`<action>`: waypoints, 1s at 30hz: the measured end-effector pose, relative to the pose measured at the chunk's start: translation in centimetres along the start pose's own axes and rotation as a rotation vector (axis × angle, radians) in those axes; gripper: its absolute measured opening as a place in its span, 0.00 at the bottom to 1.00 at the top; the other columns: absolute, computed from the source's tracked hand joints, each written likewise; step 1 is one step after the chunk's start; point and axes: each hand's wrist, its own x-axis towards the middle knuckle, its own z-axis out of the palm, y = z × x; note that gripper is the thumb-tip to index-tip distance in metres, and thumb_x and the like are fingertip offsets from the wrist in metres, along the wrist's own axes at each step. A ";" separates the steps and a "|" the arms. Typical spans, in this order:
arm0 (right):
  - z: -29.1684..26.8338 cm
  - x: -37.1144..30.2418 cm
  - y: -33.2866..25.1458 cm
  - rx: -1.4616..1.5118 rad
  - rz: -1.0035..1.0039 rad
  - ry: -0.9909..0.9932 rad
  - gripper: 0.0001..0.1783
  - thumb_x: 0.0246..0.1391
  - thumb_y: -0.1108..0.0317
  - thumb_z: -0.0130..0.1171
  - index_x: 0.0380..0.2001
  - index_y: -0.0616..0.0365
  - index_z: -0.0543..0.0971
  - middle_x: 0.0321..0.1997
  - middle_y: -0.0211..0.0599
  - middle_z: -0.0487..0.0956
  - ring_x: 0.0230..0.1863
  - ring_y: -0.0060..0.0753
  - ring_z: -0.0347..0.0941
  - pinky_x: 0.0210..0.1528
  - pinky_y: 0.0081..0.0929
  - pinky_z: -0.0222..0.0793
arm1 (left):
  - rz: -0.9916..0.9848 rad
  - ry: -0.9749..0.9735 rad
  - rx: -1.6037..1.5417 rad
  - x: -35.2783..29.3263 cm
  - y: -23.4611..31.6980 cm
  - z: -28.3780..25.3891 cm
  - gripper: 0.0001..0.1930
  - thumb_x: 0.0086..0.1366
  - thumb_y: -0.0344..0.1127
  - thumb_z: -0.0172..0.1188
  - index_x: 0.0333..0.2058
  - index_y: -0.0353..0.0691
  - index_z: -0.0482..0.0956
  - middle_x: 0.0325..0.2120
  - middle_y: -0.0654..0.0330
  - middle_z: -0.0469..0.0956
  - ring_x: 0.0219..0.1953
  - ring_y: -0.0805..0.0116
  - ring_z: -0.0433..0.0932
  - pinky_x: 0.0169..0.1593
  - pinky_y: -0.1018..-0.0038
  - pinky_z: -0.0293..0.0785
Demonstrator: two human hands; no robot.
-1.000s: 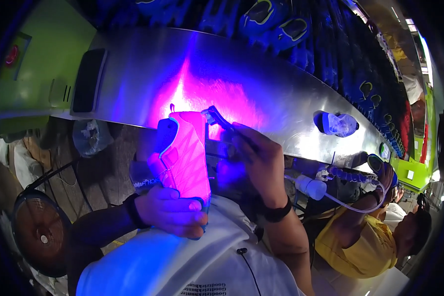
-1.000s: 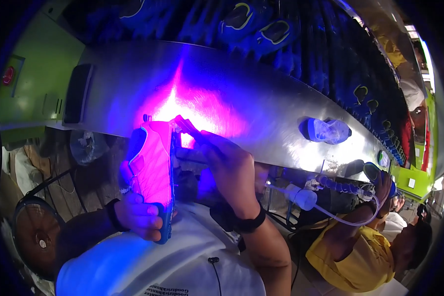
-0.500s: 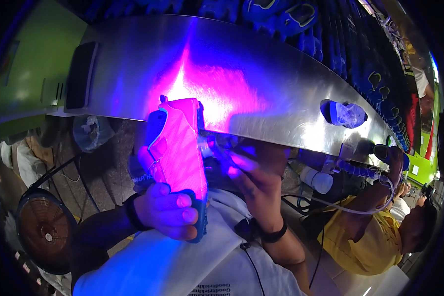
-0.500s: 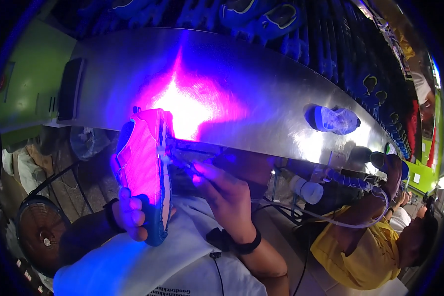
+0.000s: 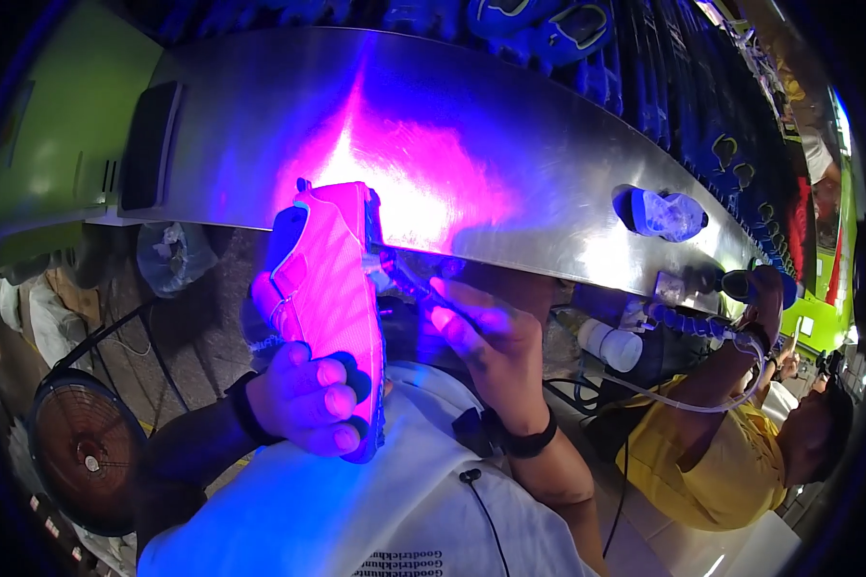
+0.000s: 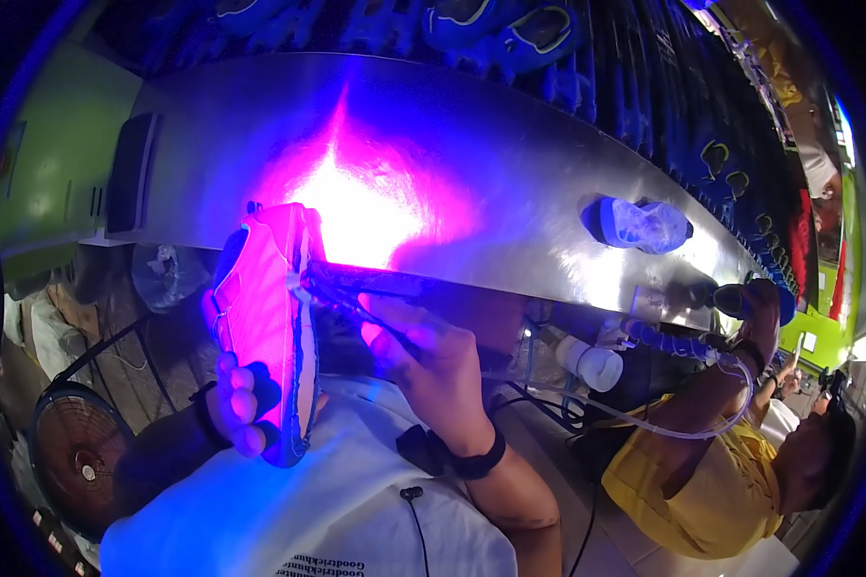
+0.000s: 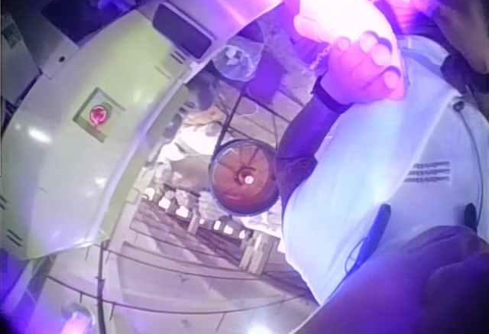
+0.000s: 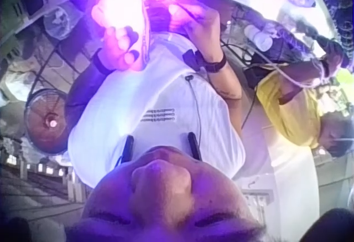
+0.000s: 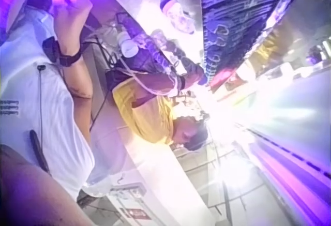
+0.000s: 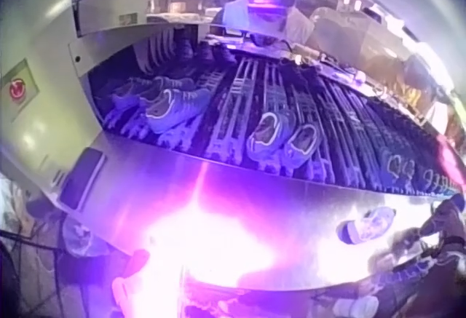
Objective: The recorder is applying glue or treatment to the edge of shoe uppers on a manufacturing assembly line.
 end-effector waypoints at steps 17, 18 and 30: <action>-3.0 -5.4 -3.7 -0.248 -0.210 0.038 0.20 0.56 0.72 0.71 0.53 0.57 0.85 0.47 0.44 0.86 0.45 0.29 0.81 0.53 0.27 0.73 | -0.203 -0.230 -0.051 6.6 0.7 -0.6 0.30 0.59 0.27 0.63 0.57 0.31 0.59 0.51 0.24 0.66 0.42 0.34 0.75 0.41 0.45 0.73; -3.0 -5.5 -4.2 -0.226 -0.204 0.042 0.20 0.56 0.73 0.70 0.53 0.57 0.85 0.47 0.44 0.86 0.45 0.29 0.81 0.53 0.28 0.73 | -0.385 -0.292 -0.139 6.8 0.8 -0.4 0.32 0.60 0.30 0.65 0.59 0.29 0.59 0.53 0.22 0.65 0.46 0.30 0.74 0.45 0.41 0.73; -3.9 -4.9 -6.8 -0.342 -0.542 0.140 0.20 0.54 0.77 0.68 0.52 0.66 0.84 0.46 0.50 0.86 0.45 0.44 0.83 0.55 0.36 0.73 | -0.448 -0.152 0.043 15.5 0.0 -0.7 0.55 0.54 0.31 0.70 0.72 0.21 0.42 0.72 0.27 0.46 0.70 0.30 0.56 0.69 0.47 0.56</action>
